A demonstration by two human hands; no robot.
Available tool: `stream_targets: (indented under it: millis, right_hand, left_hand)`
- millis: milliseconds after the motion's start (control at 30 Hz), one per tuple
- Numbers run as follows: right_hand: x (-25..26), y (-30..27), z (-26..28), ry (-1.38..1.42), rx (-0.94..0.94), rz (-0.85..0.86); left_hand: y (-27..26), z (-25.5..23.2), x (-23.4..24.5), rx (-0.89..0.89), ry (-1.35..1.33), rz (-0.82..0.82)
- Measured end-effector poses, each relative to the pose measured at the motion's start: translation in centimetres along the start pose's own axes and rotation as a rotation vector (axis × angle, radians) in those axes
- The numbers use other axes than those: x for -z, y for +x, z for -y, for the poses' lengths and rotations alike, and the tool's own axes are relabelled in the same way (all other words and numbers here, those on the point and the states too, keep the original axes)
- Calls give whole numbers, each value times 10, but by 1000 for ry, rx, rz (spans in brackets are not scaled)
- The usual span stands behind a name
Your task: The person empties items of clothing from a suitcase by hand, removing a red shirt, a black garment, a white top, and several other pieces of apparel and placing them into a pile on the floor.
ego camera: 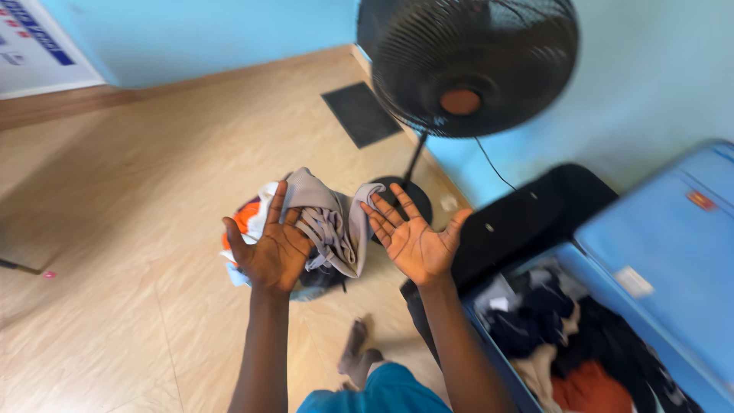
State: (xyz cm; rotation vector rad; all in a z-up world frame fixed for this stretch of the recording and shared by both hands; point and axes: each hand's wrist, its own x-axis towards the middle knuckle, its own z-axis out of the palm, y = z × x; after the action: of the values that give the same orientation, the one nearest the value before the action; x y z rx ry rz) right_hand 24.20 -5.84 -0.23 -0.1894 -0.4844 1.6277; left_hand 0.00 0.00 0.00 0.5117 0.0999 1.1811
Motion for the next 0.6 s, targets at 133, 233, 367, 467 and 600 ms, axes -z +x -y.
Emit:
stream_targets:
  millis: [133, 233, 367, 467, 600]
  right_hand:
    - [-7, 56, -11, -74, -51, 16]
    - [-2, 92, -17, -62, -67, 39]
    - [10, 142, -26, -62, -107, 28]
    - [37, 165, -47, -10, -157, -16]
    - [119, 189, -106, 29, -313, -141]
  left_hand:
    - [35, -19, 30, -13, -7, -41]
    - [62, -26, 54, 2, -17, -48]
    - [98, -31, 93, 35, -71, -114]
    - [105, -25, 145, 61, -119, -198]
    - [95, -12, 244, 115, -117, -523]
